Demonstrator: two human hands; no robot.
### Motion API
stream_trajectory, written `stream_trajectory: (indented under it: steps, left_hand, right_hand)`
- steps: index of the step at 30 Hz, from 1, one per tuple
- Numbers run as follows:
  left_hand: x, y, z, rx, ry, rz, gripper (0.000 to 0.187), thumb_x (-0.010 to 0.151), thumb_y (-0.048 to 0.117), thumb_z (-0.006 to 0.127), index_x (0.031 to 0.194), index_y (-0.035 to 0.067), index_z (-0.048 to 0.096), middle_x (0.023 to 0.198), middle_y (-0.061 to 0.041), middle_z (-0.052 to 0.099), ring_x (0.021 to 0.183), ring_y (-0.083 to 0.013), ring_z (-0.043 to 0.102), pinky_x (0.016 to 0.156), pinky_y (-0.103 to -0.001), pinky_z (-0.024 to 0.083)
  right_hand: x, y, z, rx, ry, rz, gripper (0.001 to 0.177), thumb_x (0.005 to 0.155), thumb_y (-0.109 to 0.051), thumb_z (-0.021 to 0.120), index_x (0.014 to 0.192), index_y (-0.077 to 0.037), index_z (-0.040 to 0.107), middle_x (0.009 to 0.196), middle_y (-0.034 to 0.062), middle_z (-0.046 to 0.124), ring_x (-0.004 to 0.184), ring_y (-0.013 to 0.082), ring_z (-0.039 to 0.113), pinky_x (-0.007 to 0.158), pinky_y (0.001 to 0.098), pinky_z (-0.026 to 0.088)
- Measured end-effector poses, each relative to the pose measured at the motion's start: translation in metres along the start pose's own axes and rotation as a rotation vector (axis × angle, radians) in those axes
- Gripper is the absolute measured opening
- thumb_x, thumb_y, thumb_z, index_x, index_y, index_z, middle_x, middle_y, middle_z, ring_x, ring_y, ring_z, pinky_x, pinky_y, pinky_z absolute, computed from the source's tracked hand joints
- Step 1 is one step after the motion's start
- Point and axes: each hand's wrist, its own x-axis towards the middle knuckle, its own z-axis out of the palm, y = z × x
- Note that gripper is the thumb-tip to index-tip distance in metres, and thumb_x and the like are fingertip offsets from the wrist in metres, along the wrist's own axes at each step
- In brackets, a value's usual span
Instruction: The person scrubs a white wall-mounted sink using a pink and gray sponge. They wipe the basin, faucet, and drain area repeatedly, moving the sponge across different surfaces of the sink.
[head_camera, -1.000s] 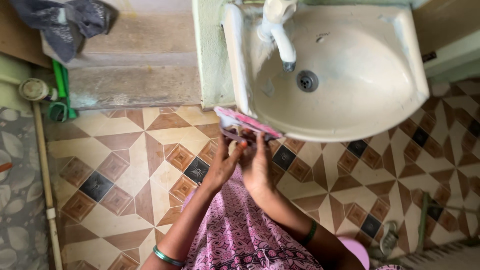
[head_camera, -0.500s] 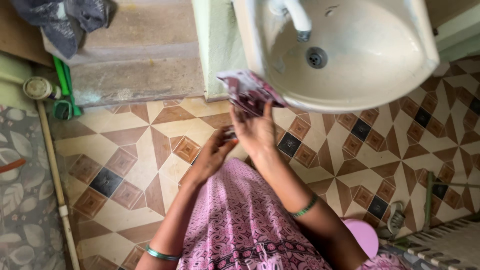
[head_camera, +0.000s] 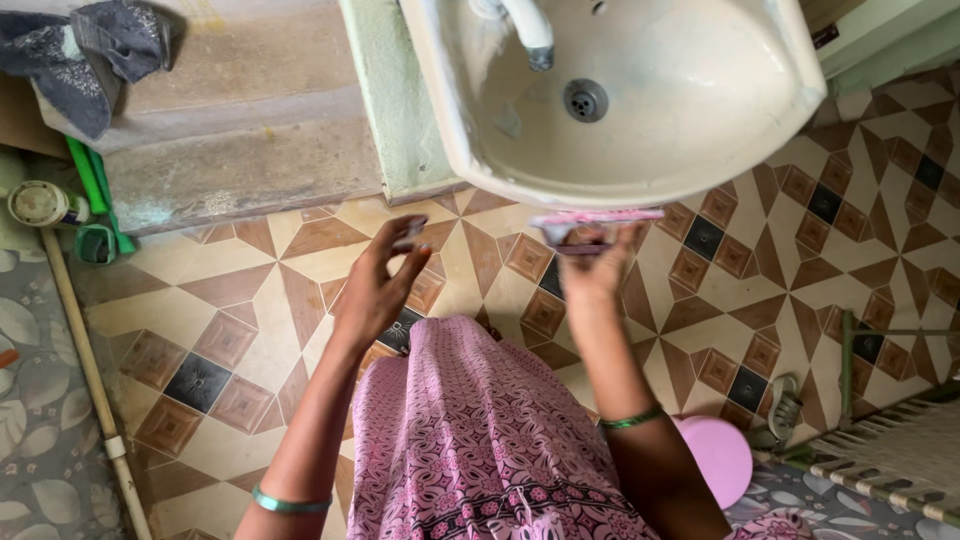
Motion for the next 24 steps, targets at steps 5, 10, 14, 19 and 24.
stream_trajectory:
  steps: [5,10,14,19,24]
  left_hand:
    - [0.025,0.032,0.038,0.124,0.189,0.344,0.036,0.103,0.014,0.061,0.139,0.011,0.059,0.151,-0.023,0.050,0.138,-0.0375,0.052,0.109,-0.045,0.048]
    - [0.042,0.043,0.039,0.281,0.157,0.451,0.041,0.101,0.015,0.062,0.141,0.010,0.060,0.154,-0.022,0.048,0.141,-0.0425,0.047,0.113,-0.053,0.041]
    - [0.029,0.036,0.024,0.164,0.055,0.138,0.039,0.100,0.023,0.057,0.139,0.015,0.056,0.148,-0.016,0.053,0.130,-0.0340,0.056,0.093,-0.045,0.058]
    - [0.029,0.009,0.033,0.114,0.048,0.076,0.042,0.103,0.026,0.056,0.143,0.014,0.053,0.148,-0.014,0.057,0.126,-0.0326,0.061,0.097,-0.046,0.055]
    - [0.033,0.002,0.052,0.036,0.025,0.106,0.049,0.102,0.026,0.058,0.148,0.012,0.046,0.148,-0.016,0.055,0.127,-0.0341,0.060,0.100,-0.047,0.053]
  right_hand:
    - [-0.097,0.090,0.029,-0.072,-0.113,0.337,0.043,0.096,-0.044,0.063,0.128,-0.016,0.056,0.123,0.0139,0.060,0.116,0.0301,0.060,0.105,0.0475,0.056]
    - [-0.086,0.067,0.024,-0.067,-0.171,0.445,0.046,0.095,-0.036,0.069,0.129,-0.009,0.057,0.129,0.0163,0.058,0.120,0.0313,0.060,0.104,0.0465,0.057]
    - [-0.043,-0.001,0.021,-0.203,-0.187,0.197,0.041,0.100,-0.028,0.064,0.133,-0.011,0.046,0.121,0.0116,0.050,0.122,0.0315,0.055,0.104,0.0542,0.055]
    - [-0.034,-0.007,0.040,-0.157,0.026,0.231,0.053,0.095,-0.048,0.046,0.136,-0.016,0.047,0.124,0.0162,0.060,0.109,0.0309,0.061,0.093,0.0493,0.055]
    - [-0.047,0.059,0.014,0.093,-0.135,0.753,0.044,0.104,-0.044,0.056,0.130,-0.009,0.055,0.120,0.0129,0.061,0.101,0.0263,0.064,0.092,0.0424,0.058]
